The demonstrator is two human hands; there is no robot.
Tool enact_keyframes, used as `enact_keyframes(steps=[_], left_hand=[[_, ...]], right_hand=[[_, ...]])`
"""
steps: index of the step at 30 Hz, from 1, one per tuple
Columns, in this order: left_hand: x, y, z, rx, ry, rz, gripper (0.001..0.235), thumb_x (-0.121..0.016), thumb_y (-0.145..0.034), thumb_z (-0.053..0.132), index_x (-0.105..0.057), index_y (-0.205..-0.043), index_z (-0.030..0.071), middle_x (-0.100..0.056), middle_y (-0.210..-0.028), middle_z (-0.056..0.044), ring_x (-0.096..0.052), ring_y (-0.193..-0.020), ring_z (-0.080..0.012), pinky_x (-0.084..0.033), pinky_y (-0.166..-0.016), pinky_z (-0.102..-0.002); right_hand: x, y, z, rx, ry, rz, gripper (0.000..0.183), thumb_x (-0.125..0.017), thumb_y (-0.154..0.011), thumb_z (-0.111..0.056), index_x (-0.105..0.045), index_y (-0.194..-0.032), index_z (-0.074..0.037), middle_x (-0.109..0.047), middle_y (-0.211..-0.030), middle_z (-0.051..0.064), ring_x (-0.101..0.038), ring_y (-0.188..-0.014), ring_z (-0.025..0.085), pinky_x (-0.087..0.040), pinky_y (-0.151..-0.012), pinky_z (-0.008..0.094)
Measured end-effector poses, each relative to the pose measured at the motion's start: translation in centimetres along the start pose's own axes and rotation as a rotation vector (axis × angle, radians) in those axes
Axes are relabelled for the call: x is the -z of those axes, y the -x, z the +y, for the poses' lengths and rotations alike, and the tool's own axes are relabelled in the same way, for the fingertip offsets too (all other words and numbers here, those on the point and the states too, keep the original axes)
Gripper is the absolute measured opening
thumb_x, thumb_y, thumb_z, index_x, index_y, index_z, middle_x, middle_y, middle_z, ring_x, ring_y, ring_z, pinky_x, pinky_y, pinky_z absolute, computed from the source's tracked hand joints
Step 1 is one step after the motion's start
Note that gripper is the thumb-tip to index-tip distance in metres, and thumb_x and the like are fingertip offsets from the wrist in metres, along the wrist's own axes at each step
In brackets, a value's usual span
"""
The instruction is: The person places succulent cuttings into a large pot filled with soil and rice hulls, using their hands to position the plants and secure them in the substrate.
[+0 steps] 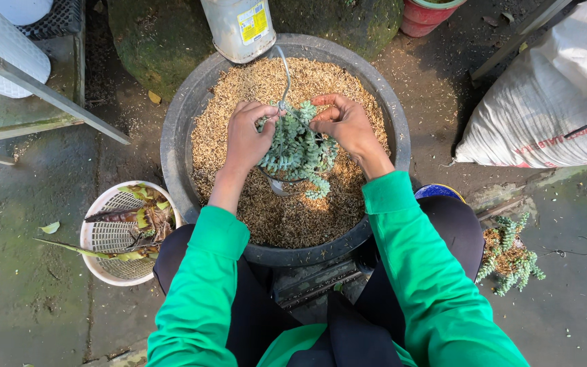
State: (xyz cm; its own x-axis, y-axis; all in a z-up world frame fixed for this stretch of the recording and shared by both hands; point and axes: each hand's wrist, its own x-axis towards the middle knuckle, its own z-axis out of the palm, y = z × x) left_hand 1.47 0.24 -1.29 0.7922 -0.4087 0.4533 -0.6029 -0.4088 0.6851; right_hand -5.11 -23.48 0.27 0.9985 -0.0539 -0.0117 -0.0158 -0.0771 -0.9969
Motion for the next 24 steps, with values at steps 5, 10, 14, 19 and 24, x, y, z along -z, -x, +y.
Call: enact_keyframes(steps=[5,10,14,19,24], left_hand=[[0.2,-0.6,1.9,0.018,0.070,-0.095,0.055,-0.063,-0.079,0.002,-0.076,-0.131,0.014,-0.077,-0.112,-0.006,-0.060,-0.114,-0.0304,-0.044,-0.106,-0.049],[-1.3,-2.1,-0.4,-0.036,0.113,-0.202,0.042,-0.075,-0.084,0.021,-0.079,-0.126,0.016,-0.078,-0.111,-0.009,-0.062,-0.116,-0.0336,-0.045,-0.106,-0.051],[0.1,-2.6,3.7,0.043,0.089,-0.301,0.027,-0.078,-0.091,0.021,-0.080,-0.118,0.015,-0.076,-0.105,-0.011,-0.061,-0.115,-0.0337,-0.044,-0.107,-0.050],[0.3,-1.8,1.6,-0.036,0.116,-0.324,0.021,-0.076,-0.086,0.016,-0.081,-0.107,0.016,-0.075,-0.099,-0.011,-0.062,-0.108,-0.0351,-0.047,-0.101,-0.050],[-0.1,-1.1,0.1,-0.055,0.079,-0.282,0.021,-0.078,-0.082,0.011,-0.081,-0.101,0.021,-0.076,-0.097,-0.006,-0.062,-0.105,-0.0302,-0.050,-0.098,-0.046]], right_hand=[[-0.7,0.3,0.0,0.005,-0.120,0.067,0.047,-0.082,-0.085,0.009,-0.071,-0.128,-0.006,-0.081,-0.091,0.009,-0.064,-0.073,0.005,-0.043,-0.066,0.017],[-0.2,-0.2,-0.2,0.021,-0.016,-0.015,0.047,-0.072,-0.092,0.012,-0.069,-0.135,-0.005,-0.080,-0.095,0.012,-0.062,-0.078,0.010,-0.044,-0.070,0.020],[0.9,-0.2,-1.1,0.050,0.088,-0.120,0.047,-0.067,-0.095,0.014,-0.068,-0.138,-0.003,-0.079,-0.098,0.017,-0.064,-0.079,0.017,-0.048,-0.071,0.024],[2.6,-1.3,-1.3,0.014,0.268,-0.120,0.035,-0.065,-0.100,0.008,-0.073,-0.132,-0.003,-0.077,-0.098,0.018,-0.069,-0.083,0.023,-0.055,-0.076,0.031],[1.8,-0.8,-2.4,-0.086,0.416,-0.189,0.021,-0.071,-0.103,-0.009,-0.076,-0.123,-0.005,-0.076,-0.100,0.015,-0.073,-0.092,0.026,-0.058,-0.085,0.038]])
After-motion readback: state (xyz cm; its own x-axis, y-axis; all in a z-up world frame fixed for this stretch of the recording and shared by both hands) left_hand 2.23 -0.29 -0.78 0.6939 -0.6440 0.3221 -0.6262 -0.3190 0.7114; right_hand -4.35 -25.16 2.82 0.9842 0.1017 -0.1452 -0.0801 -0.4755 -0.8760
